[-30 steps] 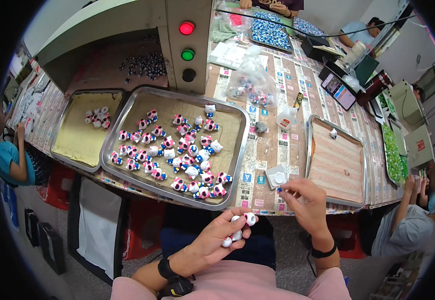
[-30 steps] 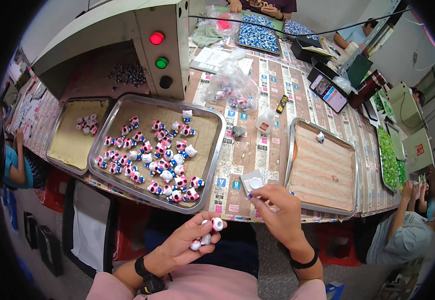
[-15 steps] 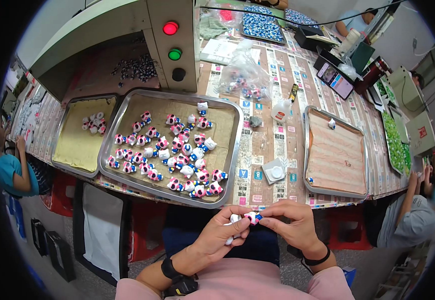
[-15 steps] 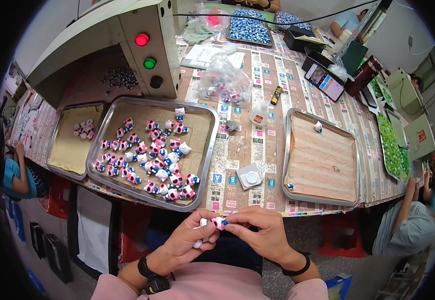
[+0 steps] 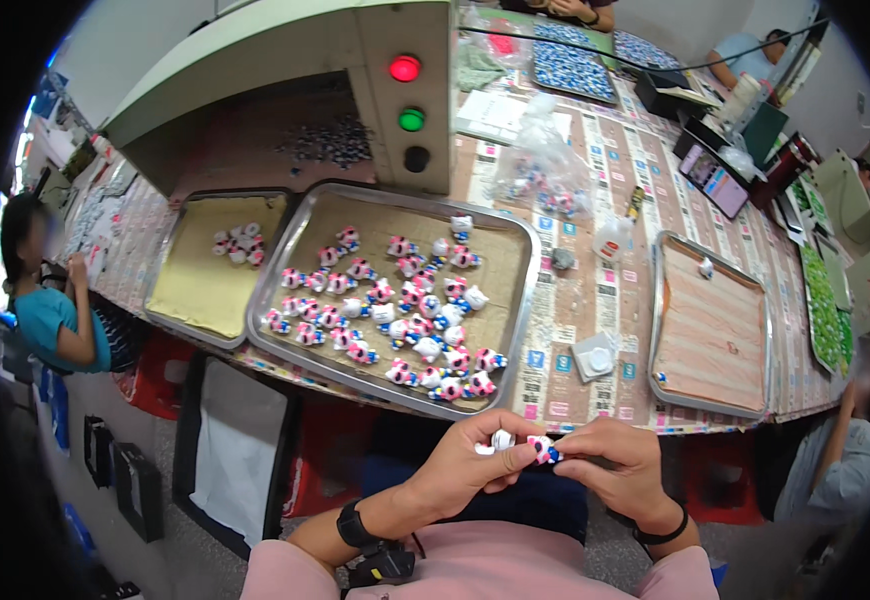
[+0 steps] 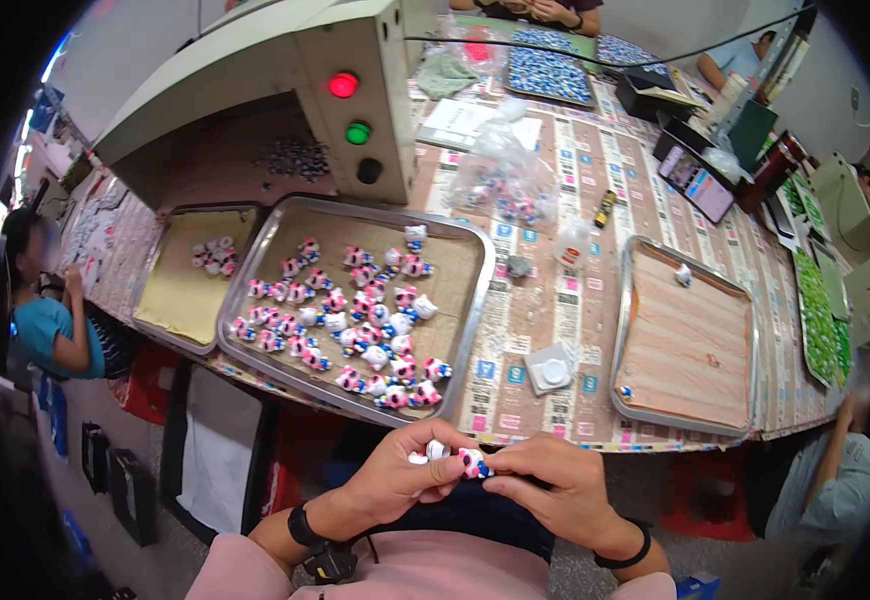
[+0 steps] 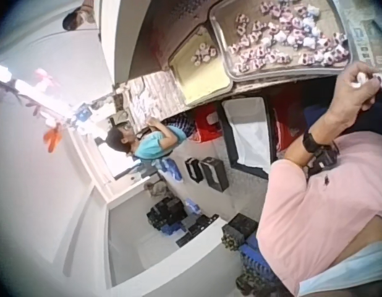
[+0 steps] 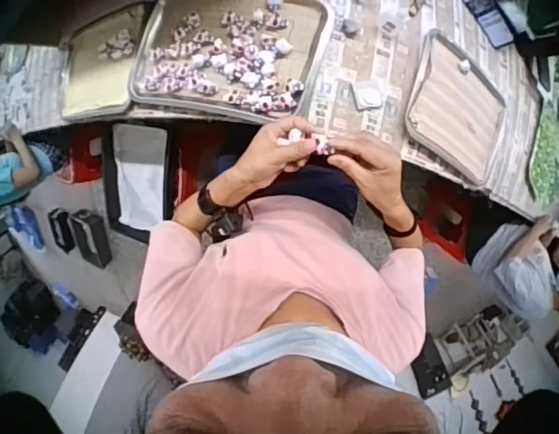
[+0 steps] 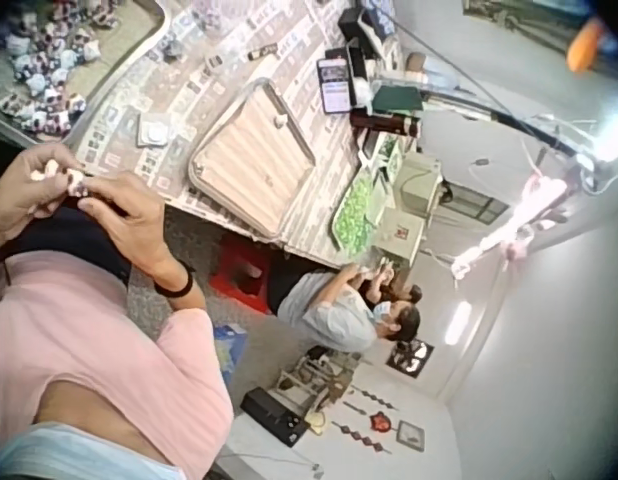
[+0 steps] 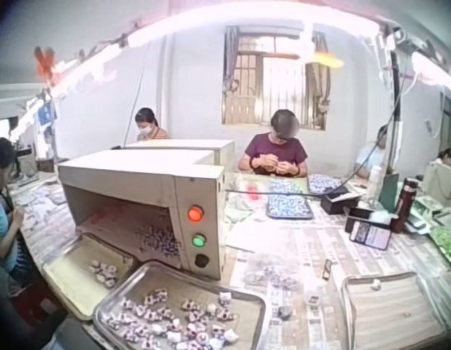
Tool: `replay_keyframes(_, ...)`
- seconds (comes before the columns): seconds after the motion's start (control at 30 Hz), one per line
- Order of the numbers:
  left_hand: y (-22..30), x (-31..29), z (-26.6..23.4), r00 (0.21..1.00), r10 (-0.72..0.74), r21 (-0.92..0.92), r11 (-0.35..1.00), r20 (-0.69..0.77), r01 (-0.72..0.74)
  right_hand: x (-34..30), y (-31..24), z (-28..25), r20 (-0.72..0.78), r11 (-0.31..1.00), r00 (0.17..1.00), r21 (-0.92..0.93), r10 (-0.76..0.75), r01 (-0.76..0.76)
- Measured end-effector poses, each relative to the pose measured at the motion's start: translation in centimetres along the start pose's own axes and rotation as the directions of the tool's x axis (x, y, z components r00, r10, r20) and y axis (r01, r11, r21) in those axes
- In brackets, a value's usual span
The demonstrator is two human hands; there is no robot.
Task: The person repeatedly picks small white cylindrical objects from a tray and attaches small blue and pink components to them by hand. The assembled items are placed back into the tray. The process is repetitive and performed one item at a time.
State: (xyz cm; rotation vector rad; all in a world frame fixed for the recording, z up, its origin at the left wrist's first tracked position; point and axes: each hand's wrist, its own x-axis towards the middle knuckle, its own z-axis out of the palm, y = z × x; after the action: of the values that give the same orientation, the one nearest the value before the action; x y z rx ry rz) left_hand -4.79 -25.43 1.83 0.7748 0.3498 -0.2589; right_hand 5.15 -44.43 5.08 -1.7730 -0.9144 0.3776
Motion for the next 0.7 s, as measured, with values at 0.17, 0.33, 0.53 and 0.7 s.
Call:
replay_keyframes(0.17,7.0,0.1,-3.9,0.859,0.476,0.459,0.816,-0.190,-0.351,0.3,-0.5,-0.6,-0.149,0.986,0.986,-0.154,-0.080,0.057)
replay_keyframes(0.33,16.4,1.6,-13.0,0.541,0.822,0.935,0.313,-0.179,-0.165,-1.1,0.1,-1.4,-0.172,0.982,0.985,-0.187,-0.001,-0.031)
replay_keyframes(0.53,19.3,1.5,-18.4,0.443,0.895,0.984,-0.027,-0.056,0.178,-2.2,1.3,-1.3,-0.241,0.971,0.970,-0.228,0.011,-0.068)
replay_keyframes(0.7,17.0,1.2,-16.1,0.467,0.863,0.951,0.283,-0.194,-0.127,-2.6,2.7,-4.3,-0.405,0.917,0.914,-0.372,-0.021,-0.144)
